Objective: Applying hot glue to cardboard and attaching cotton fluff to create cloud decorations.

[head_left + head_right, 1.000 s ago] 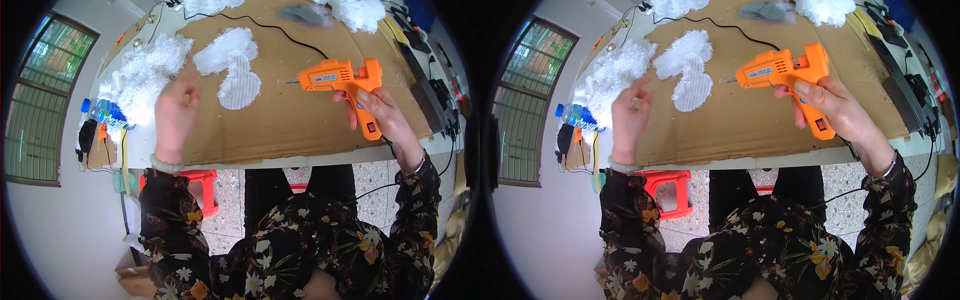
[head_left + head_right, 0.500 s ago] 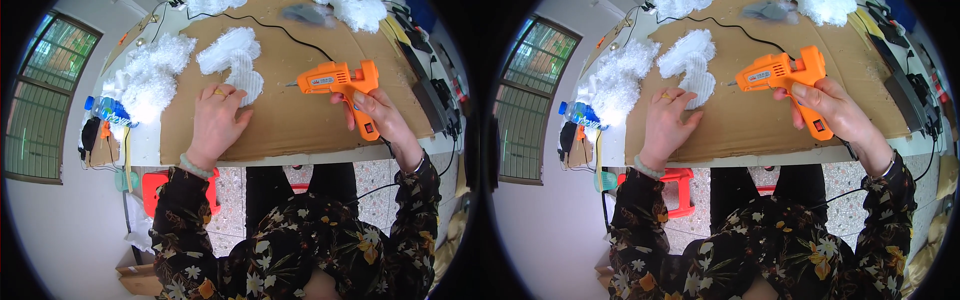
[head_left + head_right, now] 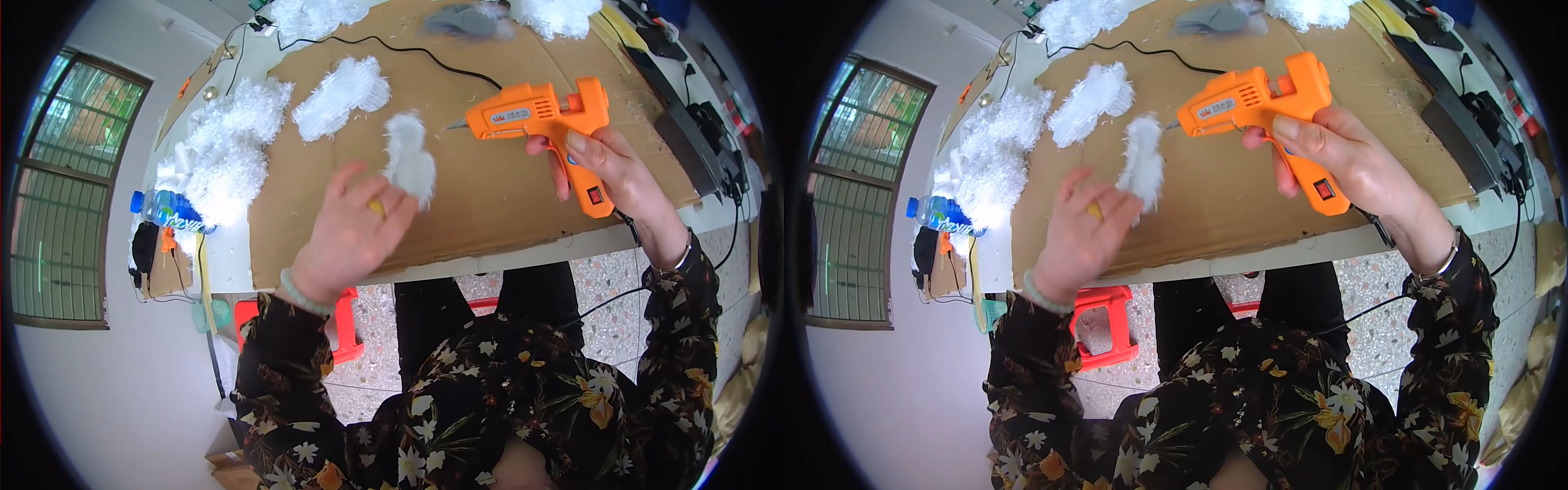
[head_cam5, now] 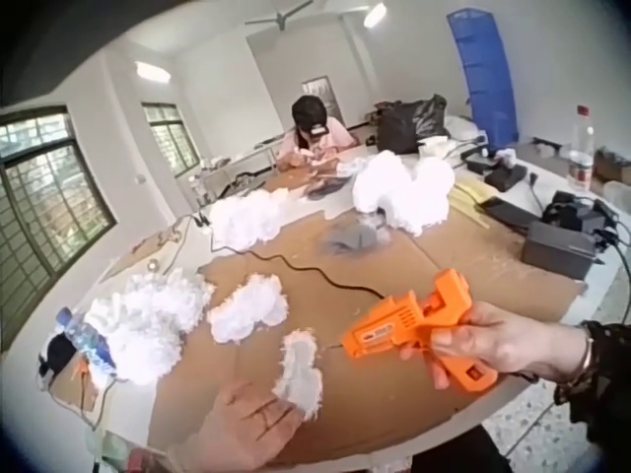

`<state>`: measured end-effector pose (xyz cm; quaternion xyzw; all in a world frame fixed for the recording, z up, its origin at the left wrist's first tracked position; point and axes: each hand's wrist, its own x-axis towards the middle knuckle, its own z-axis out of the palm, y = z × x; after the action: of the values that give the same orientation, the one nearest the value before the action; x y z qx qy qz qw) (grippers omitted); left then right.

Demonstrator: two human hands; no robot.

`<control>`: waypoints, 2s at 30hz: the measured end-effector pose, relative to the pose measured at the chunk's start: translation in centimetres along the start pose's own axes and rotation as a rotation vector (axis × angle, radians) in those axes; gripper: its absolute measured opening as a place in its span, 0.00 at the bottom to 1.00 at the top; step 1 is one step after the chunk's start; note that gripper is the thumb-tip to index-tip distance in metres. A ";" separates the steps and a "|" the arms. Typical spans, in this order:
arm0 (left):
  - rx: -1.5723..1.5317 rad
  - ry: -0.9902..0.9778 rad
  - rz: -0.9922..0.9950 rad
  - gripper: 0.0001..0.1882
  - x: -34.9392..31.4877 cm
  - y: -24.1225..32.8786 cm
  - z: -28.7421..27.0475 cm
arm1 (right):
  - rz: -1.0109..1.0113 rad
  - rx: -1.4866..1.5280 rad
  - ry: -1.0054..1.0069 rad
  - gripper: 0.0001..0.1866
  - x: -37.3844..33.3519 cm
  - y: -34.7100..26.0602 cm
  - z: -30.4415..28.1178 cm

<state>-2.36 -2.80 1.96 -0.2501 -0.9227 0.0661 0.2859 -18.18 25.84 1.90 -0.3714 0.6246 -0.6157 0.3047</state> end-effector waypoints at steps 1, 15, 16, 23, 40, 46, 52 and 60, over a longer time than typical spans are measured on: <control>-0.035 -0.083 0.076 0.10 -0.7 0.7 -0.8 | 0.002 0.005 -0.003 0.28 0.2 -0.2 0.0; -0.047 -0.019 -0.413 0.17 -6.6 5.9 -3.0 | 0.021 0.260 0.006 0.28 4.4 -1.1 6.3; -0.044 -0.021 -0.425 0.17 -7.0 6.2 -2.8 | 0.025 0.261 -0.006 0.28 4.7 -0.9 6.6; -0.085 0.072 -0.528 0.14 -5.8 6.3 -1.3 | 0.141 0.282 -0.008 0.24 6.8 -0.2 7.5; -0.240 -0.097 -0.435 0.14 -2.5 5.2 -2.1 | 0.107 0.405 -0.042 0.27 9.0 0.4 5.6; -0.108 -0.088 -0.348 0.13 -2.8 4.0 -0.9 | 0.124 0.392 -0.046 0.26 8.7 1.1 6.8; -0.143 -0.056 -0.345 0.13 -2.2 3.6 -1.6 | 0.091 0.345 0.022 0.27 7.8 0.7 6.0; -0.148 0.053 -0.365 0.11 -3.6 5.9 -0.7 | 0.105 0.286 -0.049 0.26 7.7 0.7 6.1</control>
<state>3.13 0.50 -0.78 -0.1006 -0.9472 -0.0612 0.2981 -17.29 16.06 1.49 -0.3060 0.5415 -0.6723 0.4015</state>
